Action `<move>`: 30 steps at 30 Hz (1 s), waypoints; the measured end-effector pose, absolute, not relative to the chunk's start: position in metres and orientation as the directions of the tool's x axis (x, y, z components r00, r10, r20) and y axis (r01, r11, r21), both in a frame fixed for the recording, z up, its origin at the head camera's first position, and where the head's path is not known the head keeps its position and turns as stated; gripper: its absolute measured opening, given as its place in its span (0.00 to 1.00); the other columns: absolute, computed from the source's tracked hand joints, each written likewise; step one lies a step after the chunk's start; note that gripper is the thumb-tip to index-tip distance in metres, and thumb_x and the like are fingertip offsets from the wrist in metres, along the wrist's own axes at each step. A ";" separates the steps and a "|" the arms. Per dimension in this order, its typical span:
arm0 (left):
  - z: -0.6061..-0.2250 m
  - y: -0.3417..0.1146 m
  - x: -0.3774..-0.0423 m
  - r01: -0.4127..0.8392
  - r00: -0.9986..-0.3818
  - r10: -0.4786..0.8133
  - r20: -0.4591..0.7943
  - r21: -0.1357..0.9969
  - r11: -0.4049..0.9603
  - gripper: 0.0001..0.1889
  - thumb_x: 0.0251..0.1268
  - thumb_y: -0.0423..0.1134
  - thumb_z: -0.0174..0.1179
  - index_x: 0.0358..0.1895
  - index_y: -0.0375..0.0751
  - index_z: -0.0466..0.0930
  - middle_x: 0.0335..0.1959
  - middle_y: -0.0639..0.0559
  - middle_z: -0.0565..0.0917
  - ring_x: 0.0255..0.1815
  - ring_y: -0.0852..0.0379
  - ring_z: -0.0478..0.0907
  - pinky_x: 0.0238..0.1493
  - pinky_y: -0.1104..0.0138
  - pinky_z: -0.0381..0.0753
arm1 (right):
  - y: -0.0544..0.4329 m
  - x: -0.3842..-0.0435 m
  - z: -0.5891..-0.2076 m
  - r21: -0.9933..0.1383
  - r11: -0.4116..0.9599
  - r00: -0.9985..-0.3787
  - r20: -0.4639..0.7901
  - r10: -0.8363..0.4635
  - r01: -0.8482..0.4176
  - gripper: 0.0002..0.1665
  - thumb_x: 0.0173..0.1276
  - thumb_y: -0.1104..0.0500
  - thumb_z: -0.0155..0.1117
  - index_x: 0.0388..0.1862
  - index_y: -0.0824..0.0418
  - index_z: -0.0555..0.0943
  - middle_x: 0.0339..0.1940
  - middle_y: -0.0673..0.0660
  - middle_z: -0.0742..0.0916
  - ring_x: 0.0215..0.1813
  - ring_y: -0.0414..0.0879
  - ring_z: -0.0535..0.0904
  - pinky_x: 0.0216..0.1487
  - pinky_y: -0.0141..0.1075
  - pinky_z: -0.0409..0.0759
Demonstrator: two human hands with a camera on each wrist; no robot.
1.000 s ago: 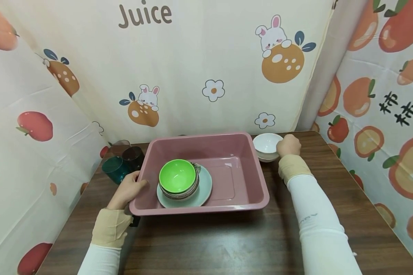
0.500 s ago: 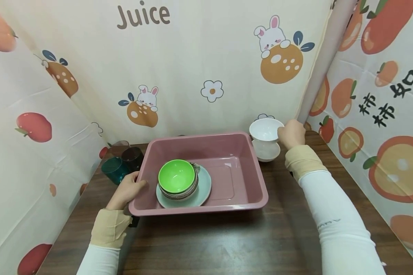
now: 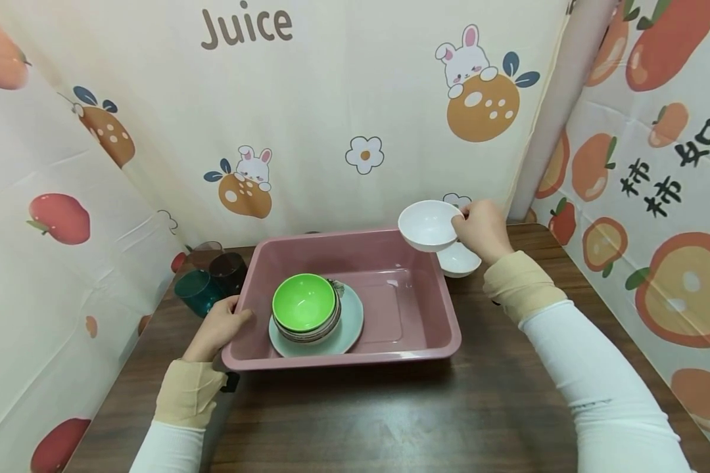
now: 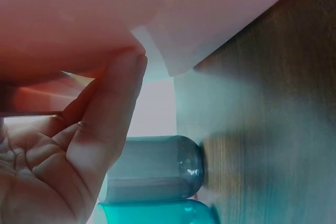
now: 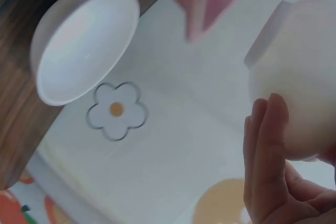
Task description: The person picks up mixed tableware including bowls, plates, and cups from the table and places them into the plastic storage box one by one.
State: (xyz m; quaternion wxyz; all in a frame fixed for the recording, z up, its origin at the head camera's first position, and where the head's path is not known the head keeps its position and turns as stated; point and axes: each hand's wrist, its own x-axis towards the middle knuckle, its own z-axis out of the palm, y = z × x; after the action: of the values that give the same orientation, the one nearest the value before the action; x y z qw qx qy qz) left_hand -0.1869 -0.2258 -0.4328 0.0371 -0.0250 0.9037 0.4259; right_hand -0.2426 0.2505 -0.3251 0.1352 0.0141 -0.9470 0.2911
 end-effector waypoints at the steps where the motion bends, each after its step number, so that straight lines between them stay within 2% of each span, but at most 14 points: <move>1: -0.432 -0.226 -0.187 -0.078 -0.996 -0.013 -0.090 0.772 0.631 0.17 0.66 0.38 0.54 0.53 0.29 0.78 0.46 0.35 0.84 0.38 0.51 0.82 0.41 0.60 0.83 | 0.248 -0.240 -0.325 -0.562 0.819 -0.964 0.262 0.041 -0.118 0.17 0.64 0.62 0.52 0.39 0.73 0.84 0.31 0.68 0.87 0.26 0.47 0.80 0.26 0.34 0.71; 4: -0.432 -0.227 -0.186 -0.093 -0.993 -0.001 -0.116 0.789 0.607 0.20 0.70 0.43 0.55 0.55 0.30 0.76 0.48 0.34 0.83 0.39 0.51 0.82 0.43 0.58 0.85 | 0.239 -0.233 -0.324 -0.578 0.803 -0.968 0.251 0.002 -0.148 0.17 0.65 0.62 0.52 0.41 0.74 0.83 0.33 0.69 0.88 0.23 0.42 0.81 0.26 0.31 0.72; 8: -0.430 -0.228 -0.185 -0.110 -0.989 0.014 -0.145 0.804 0.584 0.24 0.72 0.47 0.54 0.59 0.30 0.71 0.52 0.33 0.81 0.44 0.49 0.81 0.48 0.55 0.84 | 0.227 -0.225 -0.325 -0.586 0.791 -0.973 0.227 -0.049 -0.177 0.19 0.66 0.62 0.51 0.44 0.75 0.83 0.37 0.70 0.88 0.27 0.47 0.83 0.30 0.32 0.75; 13: -0.424 -0.228 -0.184 -0.124 -0.984 0.027 -0.177 0.784 0.608 0.28 0.74 0.50 0.51 0.65 0.30 0.65 0.58 0.32 0.76 0.52 0.44 0.78 0.55 0.51 0.80 | 0.213 -0.218 -0.328 -0.599 0.773 -0.972 0.212 -0.097 -0.208 0.18 0.64 0.64 0.51 0.42 0.72 0.84 0.32 0.64 0.88 0.29 0.46 0.81 0.32 0.34 0.75; 16: -0.415 -0.229 -0.180 -0.128 -0.980 0.041 -0.194 0.776 0.618 0.34 0.74 0.52 0.50 0.71 0.30 0.56 0.65 0.30 0.71 0.61 0.38 0.74 0.61 0.47 0.76 | 0.206 -0.215 -0.329 -0.611 0.762 -0.972 0.205 -0.112 -0.217 0.17 0.63 0.64 0.51 0.40 0.71 0.85 0.31 0.63 0.88 0.28 0.46 0.79 0.32 0.34 0.75; 21: -0.392 -0.231 -0.176 -0.110 -0.984 0.048 -0.172 0.794 0.598 0.39 0.76 0.52 0.47 0.77 0.33 0.41 0.74 0.30 0.60 0.72 0.34 0.63 0.68 0.44 0.67 | 0.197 -0.212 -0.333 -0.618 0.757 -0.975 0.183 -0.122 -0.211 0.17 0.64 0.63 0.51 0.41 0.70 0.85 0.35 0.63 0.89 0.34 0.50 0.81 0.34 0.34 0.75; 25: -0.372 -0.228 -0.173 -0.079 -0.990 0.045 -0.132 0.799 0.597 0.42 0.75 0.56 0.46 0.78 0.36 0.38 0.76 0.32 0.56 0.73 0.35 0.60 0.69 0.44 0.65 | 0.192 -0.210 -0.336 -0.619 0.761 -0.979 0.164 -0.118 -0.195 0.17 0.64 0.62 0.51 0.42 0.67 0.85 0.35 0.61 0.89 0.33 0.48 0.80 0.34 0.35 0.74; 30: -0.349 -0.219 -0.170 -0.036 -0.993 0.069 -0.098 0.791 0.611 0.44 0.72 0.61 0.47 0.79 0.39 0.40 0.77 0.36 0.56 0.75 0.37 0.59 0.70 0.44 0.64 | 0.187 -0.208 -0.337 -0.636 0.744 -0.978 0.167 -0.128 -0.206 0.17 0.64 0.62 0.52 0.42 0.67 0.85 0.34 0.59 0.89 0.31 0.45 0.79 0.34 0.34 0.74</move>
State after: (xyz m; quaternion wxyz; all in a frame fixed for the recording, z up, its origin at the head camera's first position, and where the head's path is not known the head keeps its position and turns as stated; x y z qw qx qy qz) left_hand -0.1696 -0.2185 -0.3494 0.0595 0.0094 0.8956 0.4407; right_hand -0.2082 0.1866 -0.3370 0.0561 0.0896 -0.9321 0.3464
